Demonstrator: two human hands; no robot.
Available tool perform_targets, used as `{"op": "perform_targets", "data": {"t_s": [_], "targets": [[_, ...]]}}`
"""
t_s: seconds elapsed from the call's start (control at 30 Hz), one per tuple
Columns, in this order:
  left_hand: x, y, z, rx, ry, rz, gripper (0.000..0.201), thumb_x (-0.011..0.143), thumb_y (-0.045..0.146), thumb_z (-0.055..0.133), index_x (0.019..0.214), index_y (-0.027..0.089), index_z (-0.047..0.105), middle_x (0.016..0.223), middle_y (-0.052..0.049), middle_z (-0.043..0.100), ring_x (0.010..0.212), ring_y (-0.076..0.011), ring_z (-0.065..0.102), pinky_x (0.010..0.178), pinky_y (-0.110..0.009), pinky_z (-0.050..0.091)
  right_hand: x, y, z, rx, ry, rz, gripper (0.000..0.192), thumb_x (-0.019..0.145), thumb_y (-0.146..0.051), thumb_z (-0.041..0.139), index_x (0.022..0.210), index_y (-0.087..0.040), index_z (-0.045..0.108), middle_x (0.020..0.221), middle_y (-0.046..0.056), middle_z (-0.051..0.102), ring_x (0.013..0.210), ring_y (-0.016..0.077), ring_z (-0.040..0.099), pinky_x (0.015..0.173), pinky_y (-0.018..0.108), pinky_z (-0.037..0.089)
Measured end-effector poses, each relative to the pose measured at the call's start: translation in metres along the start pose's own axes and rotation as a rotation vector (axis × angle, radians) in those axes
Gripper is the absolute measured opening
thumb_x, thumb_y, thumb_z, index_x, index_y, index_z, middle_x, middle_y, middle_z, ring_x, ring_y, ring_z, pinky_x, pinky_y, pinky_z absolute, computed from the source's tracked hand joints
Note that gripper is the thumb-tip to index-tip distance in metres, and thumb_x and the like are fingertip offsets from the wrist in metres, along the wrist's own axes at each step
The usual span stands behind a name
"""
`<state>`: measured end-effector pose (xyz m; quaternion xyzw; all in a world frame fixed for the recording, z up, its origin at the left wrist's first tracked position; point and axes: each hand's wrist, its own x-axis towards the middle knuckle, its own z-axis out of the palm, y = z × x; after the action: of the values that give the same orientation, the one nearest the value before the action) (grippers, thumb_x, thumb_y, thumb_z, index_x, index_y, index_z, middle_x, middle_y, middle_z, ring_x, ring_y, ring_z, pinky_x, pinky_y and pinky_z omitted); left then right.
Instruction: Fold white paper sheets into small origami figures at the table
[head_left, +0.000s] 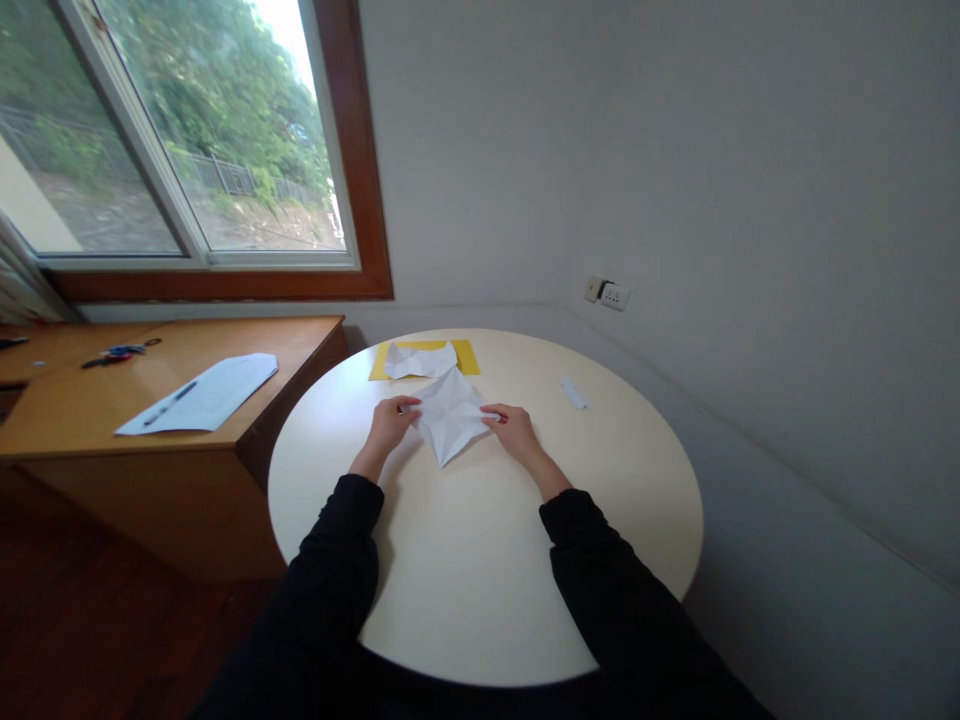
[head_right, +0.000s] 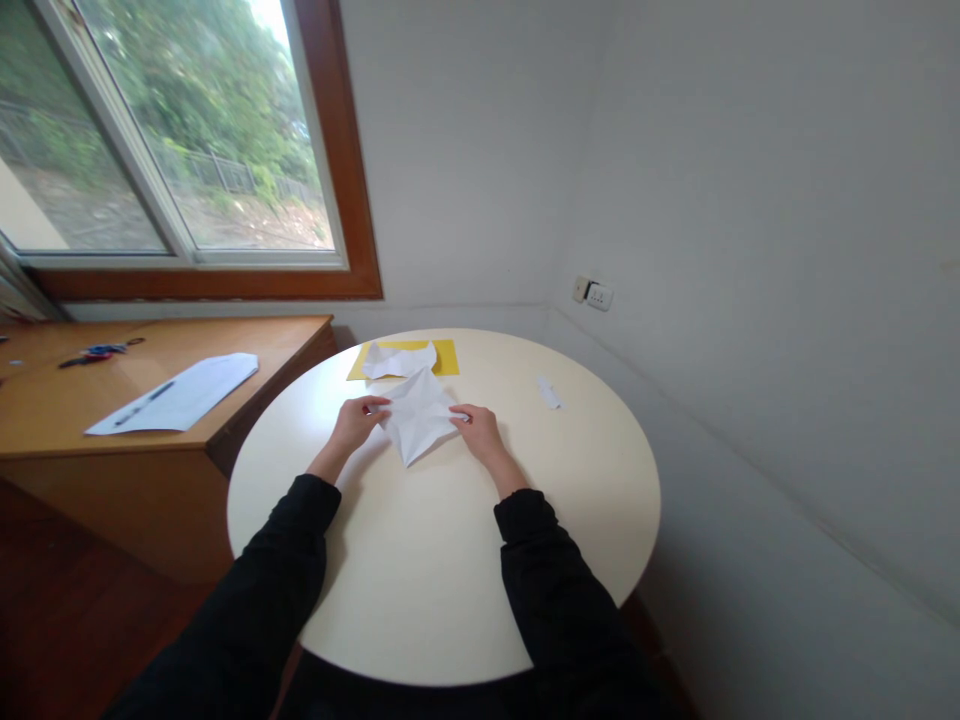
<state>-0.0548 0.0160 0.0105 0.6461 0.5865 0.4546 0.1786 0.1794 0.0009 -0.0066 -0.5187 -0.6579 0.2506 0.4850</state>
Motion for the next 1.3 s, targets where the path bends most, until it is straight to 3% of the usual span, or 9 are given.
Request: {"op": "perform_targets", "data": {"t_s": [0.3,0.57,0.77,0.9,1.1,1.3], "targets": [[-0.002,0.003,-0.003,0.0,0.034,0.005,0.009,0.06,0.017,0.062,0.066,0.018,0.069,0.065,-0.004,0.065,0.063,-0.0171,0.055,0.066,-0.03,0.043,0.0,0.003,0.0,0.043,-0.042,0.004,0.032,0.062,-0.02,0.063,0.093,-0.015,0.068,0.079,0.005,0.069,0.062,0.0129,0.056,0.067,0.028,0.048],[-0.002,0.005,0.0,-0.02,0.03,0.021,0.006,0.061,0.016,0.061,0.063,0.018,0.066,0.065,-0.002,0.06,0.065,-0.0157,0.054,0.068,-0.029,0.043,-0.001,-0.002,-0.001,0.016,-0.01,0.035,0.024,0.064,-0.018,0.059,0.086,-0.014,0.07,0.08,0.007,0.069,0.068,0.0155,0.059,0.071,0.03,0.047],[-0.001,0.001,0.001,-0.144,0.044,0.022,0.006,0.061,0.014,0.06,0.059,0.016,0.065,0.079,-0.003,0.053,0.066,-0.0128,0.052,0.066,-0.029,0.046,0.0,0.0,-0.001,0.139,-0.011,0.041,0.018,0.062,-0.02,0.061,0.077,-0.015,0.069,0.08,0.006,0.07,0.072,0.017,0.063,0.071,0.03,0.048],[0.0,-0.001,-0.005,-0.164,0.056,0.005,0.005,0.059,0.015,0.062,0.058,0.016,0.067,0.089,-0.005,0.051,0.077,-0.0156,0.053,0.071,-0.031,0.047,0.002,0.003,-0.002,0.275,-0.039,0.102,0.022,0.061,-0.023,0.062,0.079,-0.012,0.068,0.072,0.006,0.069,0.064,0.0158,0.062,0.062,0.028,0.049],[0.0,-0.004,-0.017,-0.17,-0.015,0.021,0.004,0.059,0.02,0.064,0.06,0.018,0.068,0.098,-0.008,0.054,0.093,-0.0214,0.052,0.078,-0.033,0.046,0.002,-0.001,-0.005,0.348,-0.084,0.121,0.025,0.061,-0.029,0.065,0.079,-0.012,0.068,0.068,0.005,0.069,0.056,0.0131,0.061,0.057,0.027,0.05],[0.002,-0.008,-0.021,-0.154,-0.08,0.038,0.008,0.059,0.024,0.065,0.06,0.016,0.068,0.103,-0.009,0.054,0.091,-0.0211,0.054,0.08,-0.034,0.045,-0.001,-0.008,-0.009,0.339,-0.128,0.116,0.022,0.063,-0.03,0.066,0.076,-0.012,0.066,0.063,0.005,0.067,0.057,0.0146,0.063,0.055,0.025,0.05]]}}
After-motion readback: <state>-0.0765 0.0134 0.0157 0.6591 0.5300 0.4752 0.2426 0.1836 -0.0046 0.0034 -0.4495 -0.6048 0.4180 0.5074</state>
